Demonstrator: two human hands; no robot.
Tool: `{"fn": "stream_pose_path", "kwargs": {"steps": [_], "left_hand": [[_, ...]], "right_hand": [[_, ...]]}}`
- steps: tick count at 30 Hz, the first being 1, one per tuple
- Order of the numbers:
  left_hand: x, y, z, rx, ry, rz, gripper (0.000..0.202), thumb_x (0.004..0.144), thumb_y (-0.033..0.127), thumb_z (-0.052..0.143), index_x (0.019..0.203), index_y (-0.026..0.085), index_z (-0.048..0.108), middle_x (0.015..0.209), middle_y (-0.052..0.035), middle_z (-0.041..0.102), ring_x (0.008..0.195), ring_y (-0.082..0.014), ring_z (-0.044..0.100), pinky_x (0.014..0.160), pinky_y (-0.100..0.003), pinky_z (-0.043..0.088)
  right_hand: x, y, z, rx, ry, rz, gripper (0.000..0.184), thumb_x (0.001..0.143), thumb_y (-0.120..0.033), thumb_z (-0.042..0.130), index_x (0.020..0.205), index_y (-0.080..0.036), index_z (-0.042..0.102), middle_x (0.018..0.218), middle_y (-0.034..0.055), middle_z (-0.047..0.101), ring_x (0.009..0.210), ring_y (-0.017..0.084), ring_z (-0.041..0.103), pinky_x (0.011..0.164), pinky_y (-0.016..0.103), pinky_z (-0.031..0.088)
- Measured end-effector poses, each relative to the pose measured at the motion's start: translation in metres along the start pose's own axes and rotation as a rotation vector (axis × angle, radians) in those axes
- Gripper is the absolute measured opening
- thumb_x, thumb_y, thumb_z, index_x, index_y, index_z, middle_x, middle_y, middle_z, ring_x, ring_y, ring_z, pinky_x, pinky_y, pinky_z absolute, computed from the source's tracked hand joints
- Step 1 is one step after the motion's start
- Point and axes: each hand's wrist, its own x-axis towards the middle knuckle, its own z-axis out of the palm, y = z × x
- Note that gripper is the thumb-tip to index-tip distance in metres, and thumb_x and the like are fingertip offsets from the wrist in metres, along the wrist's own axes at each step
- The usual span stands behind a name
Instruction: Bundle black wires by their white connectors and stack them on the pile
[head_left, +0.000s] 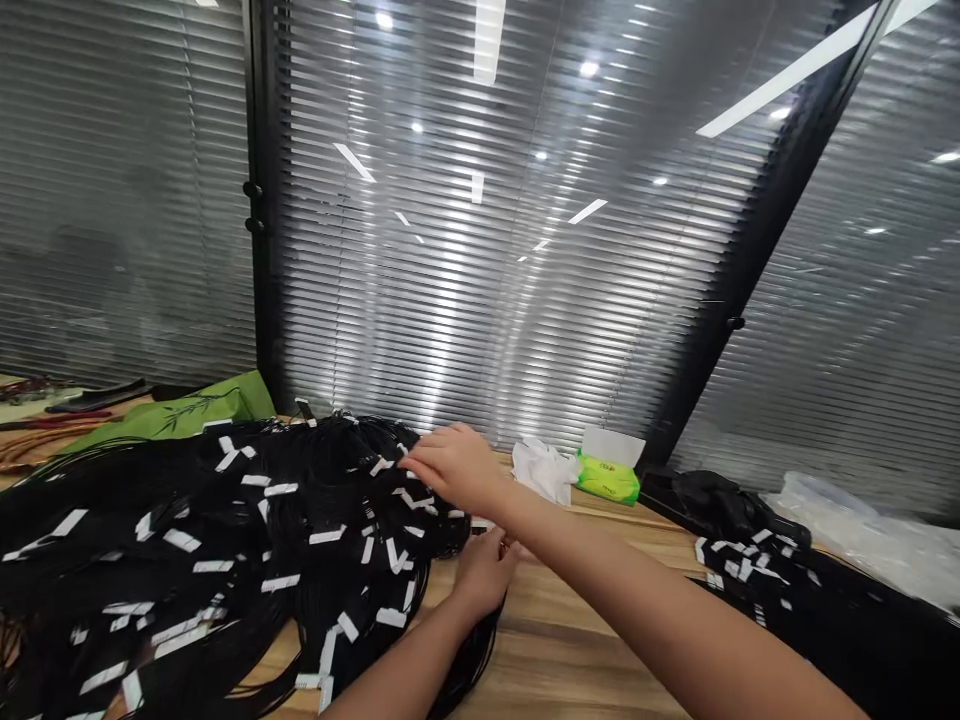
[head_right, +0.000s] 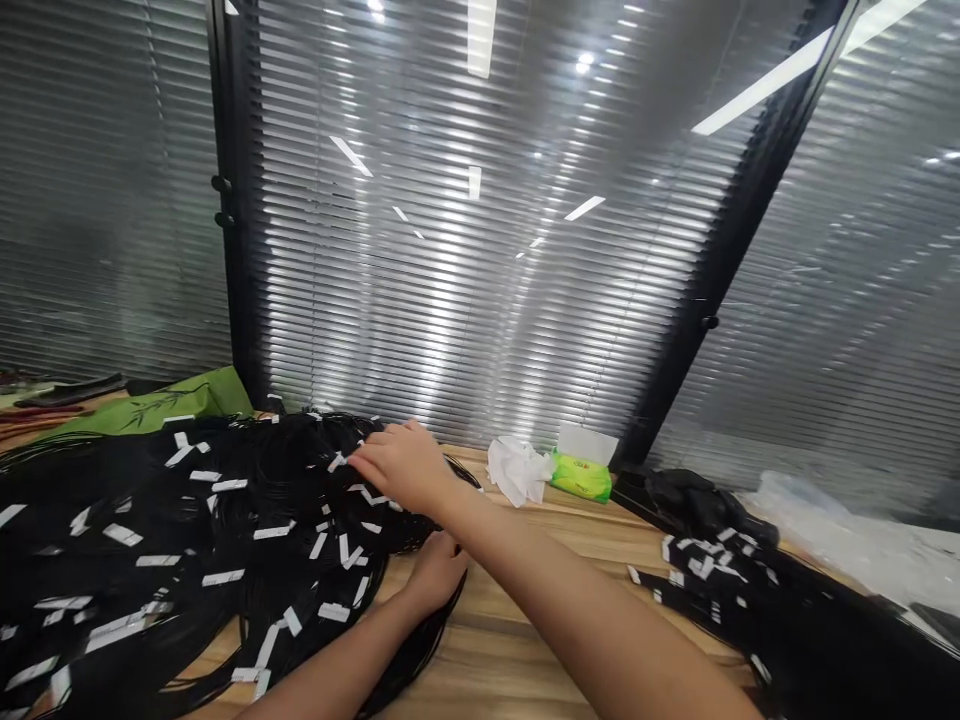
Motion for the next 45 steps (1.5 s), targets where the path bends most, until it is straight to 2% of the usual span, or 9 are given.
{"fn": "stream_pose_path", "kwargs": {"steps": [4,8,12,17,27,32,36,41,45], "left_hand": [[0.004,-0.003,0.0,0.039,-0.019,0.048,0.02,0.084,0.028,0.046,0.088,0.022,0.065,0.08,-0.0012,0.069,0.078,-0.018,0.06,0.074,-0.027,0.04],[0.009,-0.006,-0.001,0.028,-0.041,0.087,0.022,0.085,0.031,0.043,0.086,0.022,0.063,0.083,-0.0012,0.069,0.08,-0.0172,0.06,0.075,-0.025,0.039],[0.014,-0.009,-0.001,0.034,-0.048,0.103,0.023,0.085,0.037,0.044,0.085,0.023,0.062,0.083,0.0,0.07,0.08,-0.0186,0.061,0.075,-0.026,0.04],[0.019,-0.012,-0.002,0.034,-0.072,0.117,0.027,0.084,0.043,0.043,0.086,0.024,0.062,0.083,0.0005,0.07,0.081,-0.0202,0.062,0.076,-0.027,0.041],[0.025,-0.019,-0.003,0.059,-0.092,0.121,0.027,0.085,0.043,0.042,0.087,0.024,0.061,0.086,0.0008,0.068,0.085,-0.0204,0.062,0.077,-0.028,0.042],[0.025,-0.017,-0.003,0.047,-0.097,0.098,0.028,0.084,0.045,0.043,0.089,0.024,0.062,0.087,0.0005,0.069,0.086,-0.0211,0.063,0.077,-0.028,0.043],[0.024,-0.017,-0.003,0.039,-0.098,0.112,0.03,0.085,0.046,0.041,0.089,0.024,0.061,0.084,0.0005,0.068,0.084,-0.0208,0.062,0.078,-0.028,0.042],[0.02,-0.017,-0.003,-0.015,-0.067,0.137,0.027,0.084,0.044,0.044,0.087,0.024,0.062,0.082,-0.0003,0.069,0.084,-0.0213,0.063,0.079,-0.029,0.042],[0.017,-0.017,-0.001,-0.007,-0.051,0.129,0.025,0.083,0.042,0.045,0.085,0.023,0.061,0.082,-0.0011,0.068,0.084,-0.0214,0.062,0.08,-0.029,0.042]], "right_hand": [[-0.094,0.059,-0.036,-0.161,-0.008,0.235,0.022,0.089,-0.036,0.055,0.081,-0.023,0.071,0.081,0.0016,0.073,0.08,0.015,0.059,0.073,0.03,0.031],[-0.212,0.103,-0.077,-0.422,-0.164,0.602,0.04,0.096,-0.035,0.039,0.078,-0.019,0.071,0.081,0.0069,0.072,0.083,0.018,0.06,0.075,0.032,0.032],[-0.317,0.113,-0.107,-0.603,-0.326,1.088,0.042,0.096,-0.037,0.03,0.101,-0.02,0.068,0.108,0.0106,0.069,0.103,0.023,0.058,0.085,0.036,0.033],[-0.394,0.106,-0.122,-0.661,-0.408,1.292,0.037,0.088,-0.036,0.046,0.117,-0.017,0.06,0.121,0.0155,0.062,0.114,0.031,0.054,0.088,0.042,0.035],[-0.44,0.12,-0.148,-0.693,-0.403,1.321,0.041,0.092,-0.041,0.038,0.116,-0.016,0.06,0.117,0.015,0.063,0.112,0.029,0.055,0.091,0.042,0.032],[-0.445,0.121,-0.146,-0.647,-0.436,1.307,0.024,0.085,-0.034,0.054,0.099,-0.019,0.066,0.111,0.01,0.066,0.104,0.027,0.059,0.087,0.038,0.034],[-0.438,0.118,-0.145,-0.655,-0.376,1.332,0.024,0.091,-0.026,0.043,0.097,-0.018,0.065,0.102,0.0098,0.07,0.101,0.024,0.062,0.089,0.035,0.035],[-0.428,0.116,-0.158,-0.668,-0.172,1.55,0.045,0.096,-0.034,0.019,0.115,-0.014,0.054,0.084,0.0148,0.072,0.073,0.026,0.068,0.066,0.035,0.043],[-0.415,0.122,-0.181,-0.593,0.338,1.756,0.052,0.093,-0.04,0.016,0.118,-0.014,0.054,0.089,0.0203,0.07,0.072,0.031,0.065,0.058,0.035,0.041]]}}
